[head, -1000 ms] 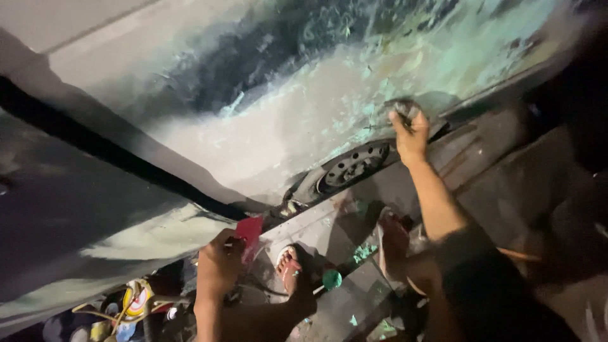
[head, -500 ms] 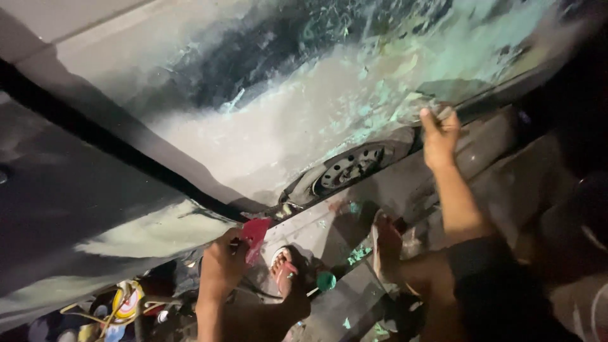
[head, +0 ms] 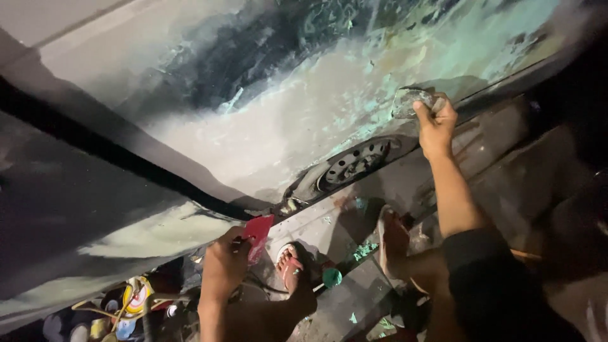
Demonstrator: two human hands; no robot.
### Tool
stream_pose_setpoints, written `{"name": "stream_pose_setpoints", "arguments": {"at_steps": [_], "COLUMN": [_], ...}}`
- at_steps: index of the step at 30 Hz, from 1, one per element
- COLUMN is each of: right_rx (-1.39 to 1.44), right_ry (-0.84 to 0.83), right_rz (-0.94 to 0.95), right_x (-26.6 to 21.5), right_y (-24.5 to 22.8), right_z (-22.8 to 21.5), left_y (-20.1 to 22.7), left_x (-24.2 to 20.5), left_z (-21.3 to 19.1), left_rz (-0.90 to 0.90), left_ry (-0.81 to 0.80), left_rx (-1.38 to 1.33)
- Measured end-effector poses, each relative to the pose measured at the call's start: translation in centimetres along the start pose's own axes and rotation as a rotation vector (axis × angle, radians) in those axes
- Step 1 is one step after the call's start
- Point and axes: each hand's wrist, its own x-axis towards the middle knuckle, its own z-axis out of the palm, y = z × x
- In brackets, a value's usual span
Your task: The person scrapes a thick, light-colored substance from a dark surface using a metal scraper and a red plastic card. They repeatedly scrape the surface and wipe the residue from the metal tool onto the red card.
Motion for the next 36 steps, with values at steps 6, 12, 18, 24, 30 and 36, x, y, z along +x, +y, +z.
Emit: {"name": "stream_pose_setpoints", "arguments": {"at_steps": [6, 12, 18, 24, 30, 36], "right_rx": [-0.096, -0.053, -0.19, -0.166, -0.043, -0.215], "right_ry": [0.031, 0.039, 0.193, 0.072, 0.05, -0.041], "right_rz": [-0.084, -0.003, -0.136, -0.089, -0.06, -0.042], "right_x": [-0.9, -1.7, -5.1, -3.3, -2.9, -2.2], "right_y": [-2.9, 1.2, -0.8, 0.0, 0.1, 1.0], "right_z": [1.8, 4.7, 6.7, 5.6, 5.9, 4.2], "left_y": [0.1, -0.2, -0.8, 1.9, 2.6, 3.4], "left_x": [-0.8, -0.7, -1.2, -1.1, -0.1, -0.3], "left_z": [-0.6, -0.9, -0.6, 0.2, 1.0, 0.8], "left_rz": [-0.039, -0.143, -0.071, 0.047, 0.097, 0.151], "left_ry": [-0.029, -0.022, -0.03, -0.061, -0.01, -0.052], "left_rx": [-0.008, -0.006, -0.014, -0.04, -0.019, -0.025]}}
